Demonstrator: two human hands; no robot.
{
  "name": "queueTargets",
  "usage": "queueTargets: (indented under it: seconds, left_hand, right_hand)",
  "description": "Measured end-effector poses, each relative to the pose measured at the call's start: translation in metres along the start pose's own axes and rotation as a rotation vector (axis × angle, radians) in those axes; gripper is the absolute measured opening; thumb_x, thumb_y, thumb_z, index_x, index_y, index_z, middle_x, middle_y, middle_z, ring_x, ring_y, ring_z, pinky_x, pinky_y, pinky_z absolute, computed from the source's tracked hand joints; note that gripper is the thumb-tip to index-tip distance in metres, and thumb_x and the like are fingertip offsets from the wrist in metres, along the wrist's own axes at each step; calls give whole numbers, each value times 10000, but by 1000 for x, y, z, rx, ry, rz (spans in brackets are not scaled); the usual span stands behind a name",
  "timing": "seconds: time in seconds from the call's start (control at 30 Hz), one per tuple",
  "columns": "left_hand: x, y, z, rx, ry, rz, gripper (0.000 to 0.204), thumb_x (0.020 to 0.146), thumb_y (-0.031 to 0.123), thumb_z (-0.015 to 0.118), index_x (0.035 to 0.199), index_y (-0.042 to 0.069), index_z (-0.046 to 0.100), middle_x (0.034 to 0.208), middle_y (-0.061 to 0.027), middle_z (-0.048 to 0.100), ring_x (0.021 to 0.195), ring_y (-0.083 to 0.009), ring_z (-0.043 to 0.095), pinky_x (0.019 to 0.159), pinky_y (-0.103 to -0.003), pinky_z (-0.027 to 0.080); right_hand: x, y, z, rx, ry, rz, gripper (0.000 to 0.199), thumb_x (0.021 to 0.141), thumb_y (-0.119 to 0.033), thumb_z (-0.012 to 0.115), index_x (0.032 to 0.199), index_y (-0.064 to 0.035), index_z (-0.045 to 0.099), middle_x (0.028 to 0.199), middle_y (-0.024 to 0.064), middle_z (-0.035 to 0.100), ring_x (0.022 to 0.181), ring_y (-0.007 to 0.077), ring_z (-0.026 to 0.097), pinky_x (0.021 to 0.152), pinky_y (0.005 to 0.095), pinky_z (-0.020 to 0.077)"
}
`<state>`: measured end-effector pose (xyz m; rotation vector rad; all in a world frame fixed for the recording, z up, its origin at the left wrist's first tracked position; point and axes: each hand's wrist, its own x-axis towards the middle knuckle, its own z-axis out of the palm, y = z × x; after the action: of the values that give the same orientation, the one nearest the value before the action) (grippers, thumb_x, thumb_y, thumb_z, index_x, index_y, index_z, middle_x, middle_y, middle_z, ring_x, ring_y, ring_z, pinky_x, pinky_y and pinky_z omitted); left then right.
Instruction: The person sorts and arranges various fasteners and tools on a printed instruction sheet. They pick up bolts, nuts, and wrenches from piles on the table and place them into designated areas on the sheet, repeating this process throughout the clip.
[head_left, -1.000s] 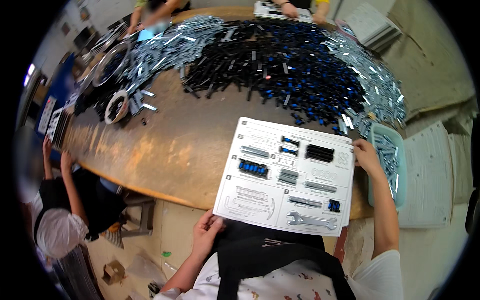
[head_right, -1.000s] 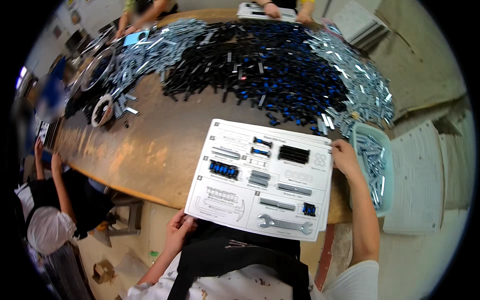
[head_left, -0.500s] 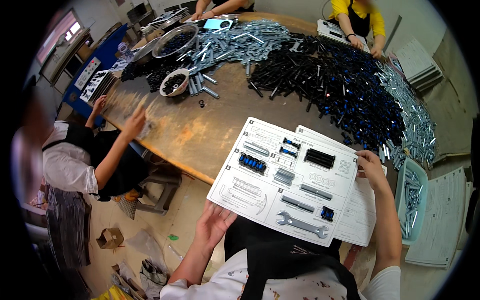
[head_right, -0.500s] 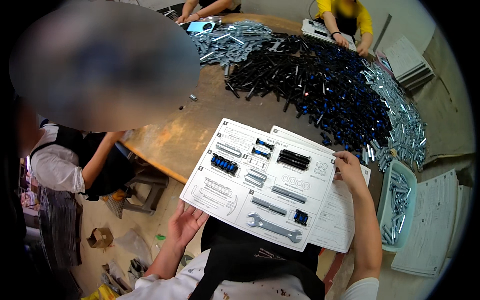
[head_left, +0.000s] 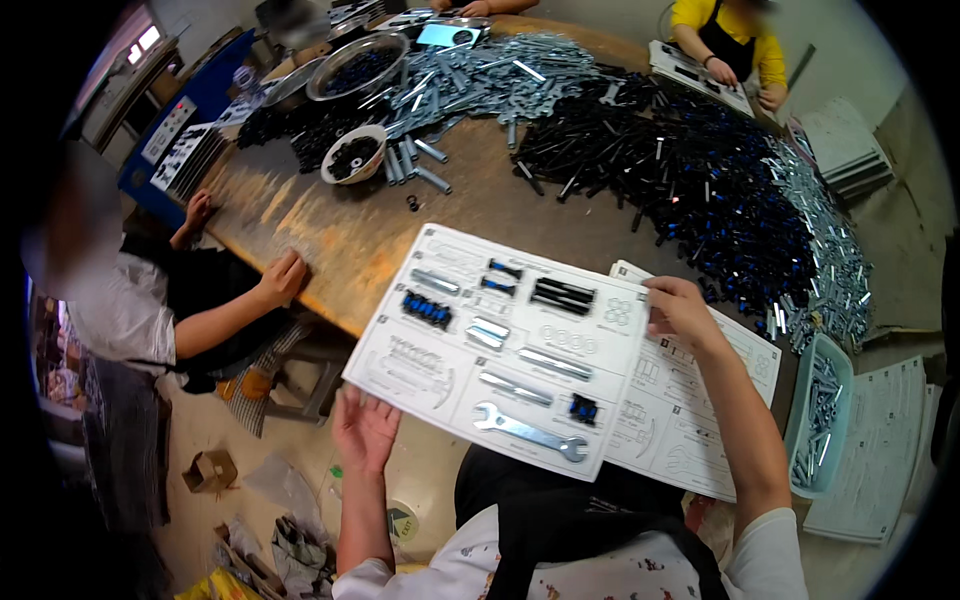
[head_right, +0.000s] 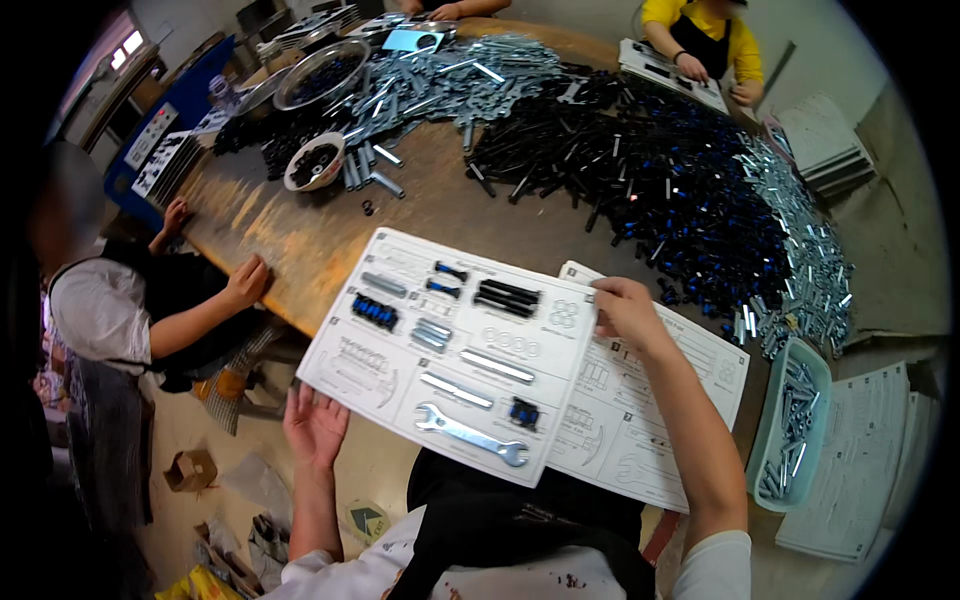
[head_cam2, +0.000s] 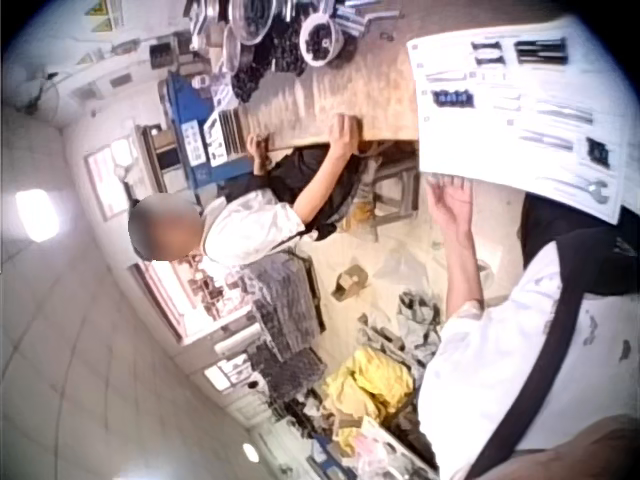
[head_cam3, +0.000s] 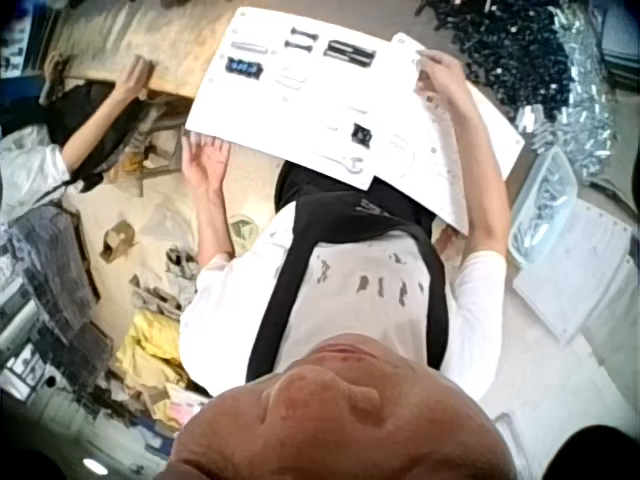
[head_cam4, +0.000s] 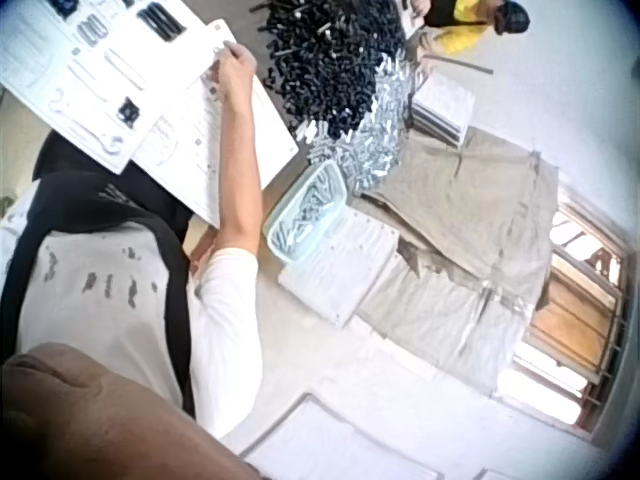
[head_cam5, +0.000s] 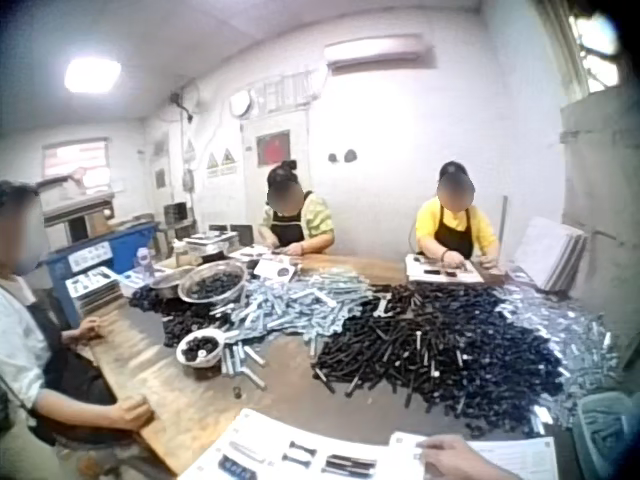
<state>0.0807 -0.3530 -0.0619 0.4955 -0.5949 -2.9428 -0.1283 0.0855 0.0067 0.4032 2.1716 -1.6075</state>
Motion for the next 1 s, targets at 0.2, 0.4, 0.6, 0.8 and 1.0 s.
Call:
queueTargets:
  seconds: [0.2,0.4,0.6,0.8,1.0]
  left_hand:
    - [21,34,-36,-33,-56,157,489,1012,388,478,1348,36,527,1423,-159,516,1318,-312,485,1099,-477,401]
    - [44,70,-74,-60,-269,230,453,1020,298,456,1362,5,500,1457,-140,498,1356,-276,450,1142,-485,334]
    - [47,80,-69,-85,-407,-374,491,1005,173,416,1482,64,383,1476,-126,447,1296,-249,477,1074,-407,379]
    - [50,70,48,-930,1149,-964,551,966,29,465,1504,115,380,1405,-106,499,1194,-223,534,960,-346,475]
    - [57,52,56,-601,974,-895,470,960,21,507,1423,92,457,1194,-84,600,1020,-176,602,844,-270,521]
  right_hand:
    - [21,-17,41,4,-127,-38,341,910,-161,570,1200,7,636,926,64,659,782,133,631,622,283,561]
    - [36,-32,90,93,-157,-67,281,876,-118,571,1089,48,649,952,108,664,823,186,659,585,311,591]
    - [49,-38,114,197,-144,-53,393,842,-92,560,1203,53,615,1037,171,658,802,245,694,567,321,594]
    - [67,-31,122,204,-222,-87,502,834,-100,583,1310,54,548,1067,179,656,895,251,688,575,319,593]
    - [58,-20,70,-315,-44,-528,397,827,-175,591,1181,-12,666,1148,208,676,1041,337,661,947,403,503]
